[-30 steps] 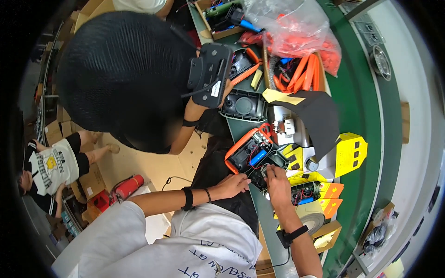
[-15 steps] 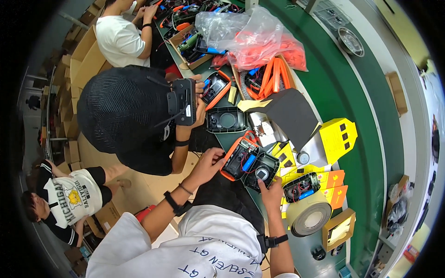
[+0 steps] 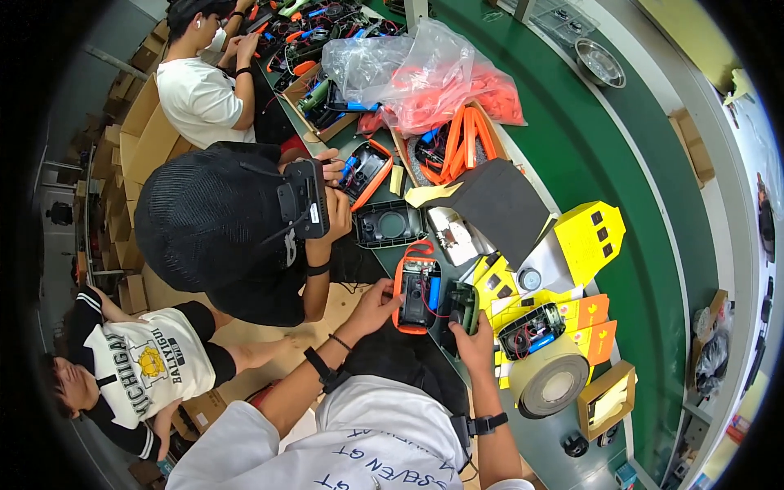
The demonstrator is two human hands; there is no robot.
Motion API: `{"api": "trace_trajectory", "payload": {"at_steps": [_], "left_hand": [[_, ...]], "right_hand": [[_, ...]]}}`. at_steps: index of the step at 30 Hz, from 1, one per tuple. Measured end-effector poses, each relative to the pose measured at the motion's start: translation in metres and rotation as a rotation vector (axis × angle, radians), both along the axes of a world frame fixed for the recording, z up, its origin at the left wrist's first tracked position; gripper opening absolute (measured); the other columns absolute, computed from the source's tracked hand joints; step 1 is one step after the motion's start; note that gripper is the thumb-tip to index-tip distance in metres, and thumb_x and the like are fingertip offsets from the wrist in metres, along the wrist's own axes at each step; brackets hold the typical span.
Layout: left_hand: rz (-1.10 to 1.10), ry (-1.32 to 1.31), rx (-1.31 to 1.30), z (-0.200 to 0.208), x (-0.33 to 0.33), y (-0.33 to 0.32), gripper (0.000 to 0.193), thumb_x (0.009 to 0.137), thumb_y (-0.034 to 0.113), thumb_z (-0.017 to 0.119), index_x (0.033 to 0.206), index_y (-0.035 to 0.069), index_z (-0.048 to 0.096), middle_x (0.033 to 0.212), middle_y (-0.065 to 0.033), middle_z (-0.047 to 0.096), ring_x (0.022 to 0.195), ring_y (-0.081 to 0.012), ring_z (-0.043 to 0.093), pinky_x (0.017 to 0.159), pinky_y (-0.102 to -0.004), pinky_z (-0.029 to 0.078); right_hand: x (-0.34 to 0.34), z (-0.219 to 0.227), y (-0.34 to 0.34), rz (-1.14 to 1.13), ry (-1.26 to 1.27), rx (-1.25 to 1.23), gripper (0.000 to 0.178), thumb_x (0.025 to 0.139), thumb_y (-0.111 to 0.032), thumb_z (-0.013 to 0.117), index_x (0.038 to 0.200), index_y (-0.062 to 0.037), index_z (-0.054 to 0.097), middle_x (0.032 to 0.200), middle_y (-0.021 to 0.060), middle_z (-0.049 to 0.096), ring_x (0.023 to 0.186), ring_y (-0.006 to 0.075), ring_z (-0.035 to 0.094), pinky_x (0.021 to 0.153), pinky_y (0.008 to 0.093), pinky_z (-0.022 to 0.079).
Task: Assembling and testing electronic components on a production line, including using a multimeter to check circuit boards.
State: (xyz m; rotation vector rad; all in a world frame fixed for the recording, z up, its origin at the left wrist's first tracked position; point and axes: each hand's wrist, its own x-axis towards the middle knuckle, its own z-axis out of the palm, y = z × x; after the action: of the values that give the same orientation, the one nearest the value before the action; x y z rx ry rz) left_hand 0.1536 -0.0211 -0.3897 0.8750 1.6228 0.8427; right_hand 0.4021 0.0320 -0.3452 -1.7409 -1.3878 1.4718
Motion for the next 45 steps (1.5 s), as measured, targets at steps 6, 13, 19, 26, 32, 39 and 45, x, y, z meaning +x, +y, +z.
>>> {"api": "trace_trajectory", "payload": {"at_steps": [6,13,19,26,32,39,45], "left_hand": [[0.185,-0.045,-0.057,0.004,0.027,-0.015,0.038,0.095,0.021,0.068,0.119,-0.005,0.054,0.103,-0.0143,0.068,0.084,-0.0201,0.070,0.075,-0.0326,0.056],[0.342,-0.098,-0.005,0.008,0.041,-0.012,0.035,0.096,0.018,0.067,0.119,-0.004,0.053,0.106,-0.0139,0.067,0.084,-0.0185,0.068,0.072,-0.0323,0.054],[0.440,-0.116,-0.024,0.011,0.062,-0.009,0.044,0.097,0.017,0.066,0.128,-0.005,0.044,0.111,-0.0146,0.063,0.090,-0.0182,0.065,0.073,-0.0342,0.055],[0.193,0.332,0.187,0.046,0.037,-0.019,0.064,0.093,0.012,0.066,0.144,-0.003,0.030,0.136,-0.0236,0.042,0.117,-0.0330,0.052,0.093,-0.0410,0.049],[-0.282,0.605,0.303,0.057,0.011,-0.004,0.050,0.093,0.017,0.063,0.141,0.010,0.053,0.153,-0.0204,0.035,0.140,-0.0408,0.035,0.110,-0.0500,0.034],[-0.468,0.739,0.453,0.032,-0.002,0.015,0.046,0.091,0.031,0.066,0.133,0.012,0.060,0.159,-0.0190,0.031,0.148,-0.0359,0.027,0.113,-0.0480,0.032],[-0.474,0.830,0.506,0.024,0.000,0.016,0.042,0.084,0.029,0.068,0.123,0.012,0.065,0.158,-0.0215,0.032,0.148,-0.0352,0.027,0.111,-0.0467,0.034]], "right_hand": [[0.008,0.011,-0.002,-0.060,0.257,-0.161,0.048,0.082,-0.005,0.068,0.127,0.0014,0.054,0.114,0.0089,0.065,0.101,0.0191,0.061,0.092,0.0307,0.047],[-0.002,0.041,0.014,-0.057,0.247,-0.119,0.071,0.078,-0.003,0.069,0.142,0.0018,0.038,0.120,0.0115,0.058,0.109,0.0198,0.056,0.098,0.0321,0.044],[-0.028,0.062,0.036,0.126,0.166,-0.037,0.061,0.078,0.001,0.065,0.136,0.0001,0.046,0.116,0.0102,0.060,0.104,0.0190,0.058,0.095,0.0319,0.045],[-0.040,0.075,0.044,0.287,-0.022,0.038,0.066,0.079,0.000,0.064,0.142,-0.0026,0.044,0.109,0.0107,0.065,0.096,0.0178,0.061,0.089,0.0315,0.049],[-0.059,0.081,0.044,0.275,-0.202,0.008,0.068,0.078,-0.001,0.063,0.143,-0.0054,0.042,0.103,0.0137,0.067,0.086,0.0221,0.065,0.080,0.0332,0.052],[-0.073,0.083,0.037,0.279,-0.284,0.007,0.072,0.076,0.001,0.065,0.143,-0.0047,0.041,0.104,0.0144,0.066,0.086,0.0214,0.064,0.080,0.0332,0.052],[-0.068,0.076,0.027,0.193,-0.072,-0.066,0.075,0.076,0.002,0.065,0.145,-0.0006,0.037,0.119,0.0100,0.059,0.101,0.0166,0.058,0.087,0.0295,0.049]]}}
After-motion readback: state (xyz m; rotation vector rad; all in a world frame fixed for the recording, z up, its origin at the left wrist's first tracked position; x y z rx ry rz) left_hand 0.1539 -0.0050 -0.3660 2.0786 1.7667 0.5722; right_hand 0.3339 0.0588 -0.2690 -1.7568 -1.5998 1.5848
